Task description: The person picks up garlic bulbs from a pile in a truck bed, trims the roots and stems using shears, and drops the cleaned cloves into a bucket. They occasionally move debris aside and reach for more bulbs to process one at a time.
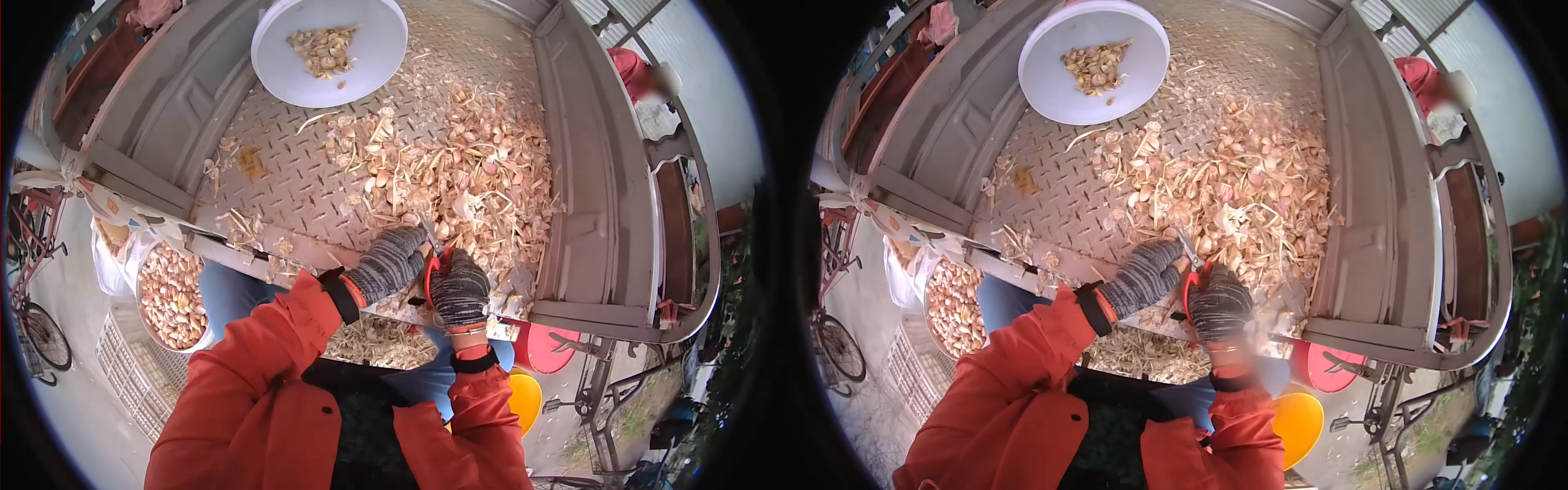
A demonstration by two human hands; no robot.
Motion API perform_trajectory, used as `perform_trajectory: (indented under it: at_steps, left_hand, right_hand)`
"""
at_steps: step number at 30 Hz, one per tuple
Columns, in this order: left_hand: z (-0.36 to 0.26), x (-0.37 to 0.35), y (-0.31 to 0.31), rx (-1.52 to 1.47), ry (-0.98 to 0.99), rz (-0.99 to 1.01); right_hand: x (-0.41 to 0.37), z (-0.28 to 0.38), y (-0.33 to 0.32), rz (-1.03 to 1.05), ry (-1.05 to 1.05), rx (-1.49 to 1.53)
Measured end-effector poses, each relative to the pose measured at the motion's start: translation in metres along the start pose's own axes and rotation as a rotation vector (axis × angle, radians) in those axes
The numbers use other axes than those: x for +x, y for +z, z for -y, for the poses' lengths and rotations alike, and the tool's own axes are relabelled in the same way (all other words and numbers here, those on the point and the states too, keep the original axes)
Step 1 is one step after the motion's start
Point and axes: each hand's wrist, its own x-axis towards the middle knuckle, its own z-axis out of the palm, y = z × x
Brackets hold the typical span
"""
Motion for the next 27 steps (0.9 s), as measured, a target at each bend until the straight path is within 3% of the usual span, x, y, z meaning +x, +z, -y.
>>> perform_trajectory:
  at_steps: [1,3,5,8,9,12,16,17,19,20,24,25,27]
  left_hand:
    - [0.004,0.000,0.009,0.134,0.072,-0.095]
    - [0.008,-0.002,0.004,-0.050,-0.116,0.033]
    - [0.001,-0.003,-0.009,-0.296,-0.286,0.183]
    - [-0.019,-0.020,-0.022,-0.661,-0.242,0.315]
    - [-0.001,-0.035,-0.005,-0.453,0.055,0.279]
    - [-0.038,-0.051,-0.030,-0.549,-0.290,0.489]
    - [-0.076,-0.058,-0.053,-1.047,-0.803,0.063]
    - [-0.062,-0.059,-0.056,-1.284,-0.836,0.034]
    - [-0.059,-0.051,-0.067,-1.324,-0.882,-0.043]
    - [-0.059,-0.050,-0.070,-1.344,-0.919,-0.086]
    - [-0.040,-0.065,-0.050,-1.545,-1.017,0.066]
    - [-0.031,-0.070,-0.037,-1.666,-0.942,0.140]
    - [-0.044,-0.063,-0.032,-1.486,-0.920,0.195]
  right_hand:
    - [0.000,0.000,0.004,-0.021,0.006,0.002]
    - [0.000,-0.002,0.006,-0.023,0.032,-0.020]
    - [-0.007,-0.003,-0.003,-0.082,-0.077,0.108]
    - [-0.025,0.002,-0.027,0.006,-0.223,0.241]
    - [-0.033,0.011,-0.039,0.010,-0.267,0.283]
    - [-0.054,0.019,-0.052,0.036,-0.351,0.254]
    - [-0.096,0.027,-0.053,-0.007,-0.365,0.274]
    - [-0.111,0.031,-0.052,0.028,-0.325,0.365]
    - [-0.121,0.029,-0.052,0.050,-0.336,0.594]
    - [-0.115,0.023,-0.056,0.017,-0.295,0.532]
    - [-0.056,-0.039,-0.059,-0.242,0.000,0.289]
    - [-0.037,-0.054,-0.059,-0.228,-0.045,0.181]
    - [0.000,-0.067,-0.056,-0.205,-0.192,0.000]
